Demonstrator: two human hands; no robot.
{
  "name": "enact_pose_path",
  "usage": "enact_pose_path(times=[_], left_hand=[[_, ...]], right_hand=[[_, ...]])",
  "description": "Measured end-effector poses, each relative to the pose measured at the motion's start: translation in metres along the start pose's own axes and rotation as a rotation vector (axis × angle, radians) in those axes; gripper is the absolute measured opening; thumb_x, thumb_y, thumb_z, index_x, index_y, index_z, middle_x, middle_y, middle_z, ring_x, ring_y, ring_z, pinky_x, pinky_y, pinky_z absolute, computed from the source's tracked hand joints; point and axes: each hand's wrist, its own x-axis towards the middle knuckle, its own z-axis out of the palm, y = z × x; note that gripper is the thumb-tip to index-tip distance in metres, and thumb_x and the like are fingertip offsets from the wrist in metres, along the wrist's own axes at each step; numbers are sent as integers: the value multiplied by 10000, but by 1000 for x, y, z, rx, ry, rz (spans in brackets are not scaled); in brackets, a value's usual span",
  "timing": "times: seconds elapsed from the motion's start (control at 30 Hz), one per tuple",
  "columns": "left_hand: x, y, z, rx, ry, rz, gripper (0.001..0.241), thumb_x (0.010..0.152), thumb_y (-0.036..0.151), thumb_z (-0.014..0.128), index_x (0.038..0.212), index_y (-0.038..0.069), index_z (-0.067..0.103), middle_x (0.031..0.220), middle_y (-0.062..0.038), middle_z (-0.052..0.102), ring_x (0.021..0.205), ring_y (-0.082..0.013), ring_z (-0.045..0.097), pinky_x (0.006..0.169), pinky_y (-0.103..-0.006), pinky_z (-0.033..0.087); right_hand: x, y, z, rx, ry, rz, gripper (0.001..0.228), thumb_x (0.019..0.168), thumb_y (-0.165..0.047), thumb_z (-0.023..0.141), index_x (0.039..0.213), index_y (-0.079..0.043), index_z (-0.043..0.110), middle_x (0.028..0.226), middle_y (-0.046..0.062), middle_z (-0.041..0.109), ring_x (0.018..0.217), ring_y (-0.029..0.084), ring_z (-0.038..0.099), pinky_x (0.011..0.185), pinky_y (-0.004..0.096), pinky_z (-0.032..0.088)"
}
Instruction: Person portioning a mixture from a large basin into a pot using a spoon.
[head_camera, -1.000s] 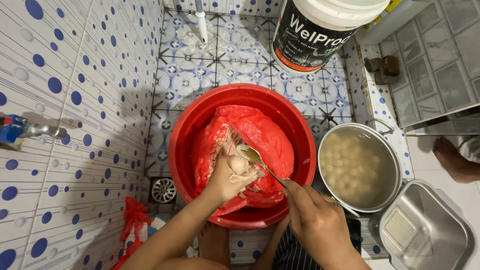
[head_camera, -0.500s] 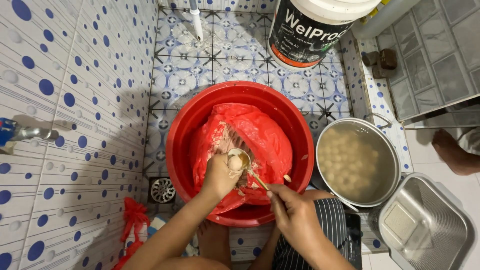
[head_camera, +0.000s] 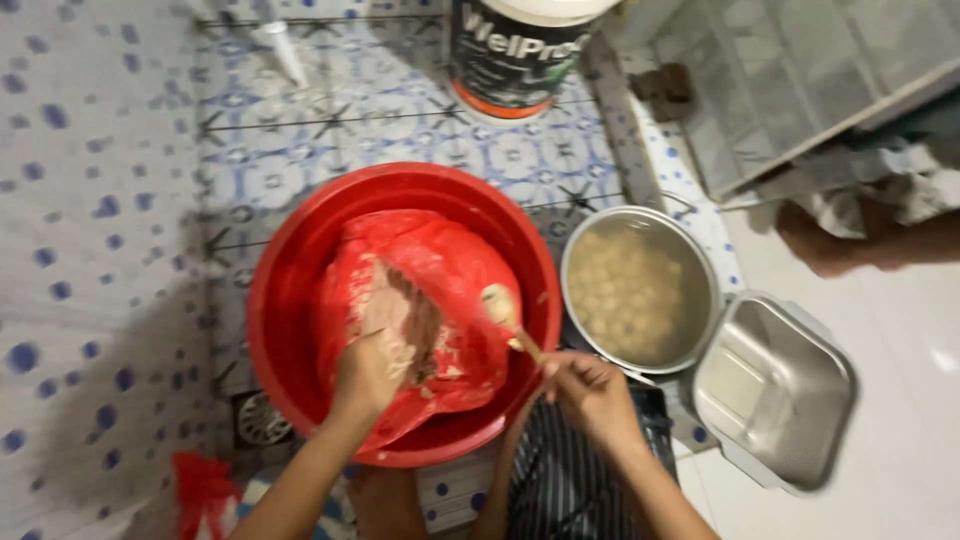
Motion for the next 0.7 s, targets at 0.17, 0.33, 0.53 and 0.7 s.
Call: enact_pose_path(times=[0.17, 0.33, 0.53, 0.7], left_hand=[[-30, 40, 71, 1872, 222, 220, 225, 786, 289, 761, 718, 83, 699, 611, -188, 655, 716, -431, 690, 560, -455, 529], [-43, 66, 162, 1681, 424, -53, 197, 778, 254, 787, 727, 83, 702, 686, -94, 726, 741, -280, 705, 611, -393, 549], [-47, 79, 203, 1548, 486, -202, 239, 868, 131, 696, 663, 37, 617, 656, -62, 696, 643, -194, 639, 552, -353, 478], [-44, 83, 212, 1470, 503, -111, 402, 836, 258, 822, 589, 59, 575, 576, -22, 603, 592, -151, 586, 506, -352, 443]], right_hand=[[39, 47, -108, -542, 440, -136, 164, 949, -104, 714, 1048, 2, 792, 635, 173, 708, 629, 214, 611, 658, 335, 487], [53, 85, -174, -780, 563, -100, 206, 950, -137, 675, 1110, -98, 800, 768, 79, 758, 785, 216, 706, 790, 336, 514], [58, 97, -186, -831, 589, -64, 266, 959, -197, 644, 1175, -116, 778, 962, 92, 796, 940, 236, 733, 922, 347, 531], [47, 72, -149, -616, 579, -75, 249, 978, -201, 646, 1150, -79, 777, 863, 50, 781, 872, 137, 711, 858, 288, 527]])
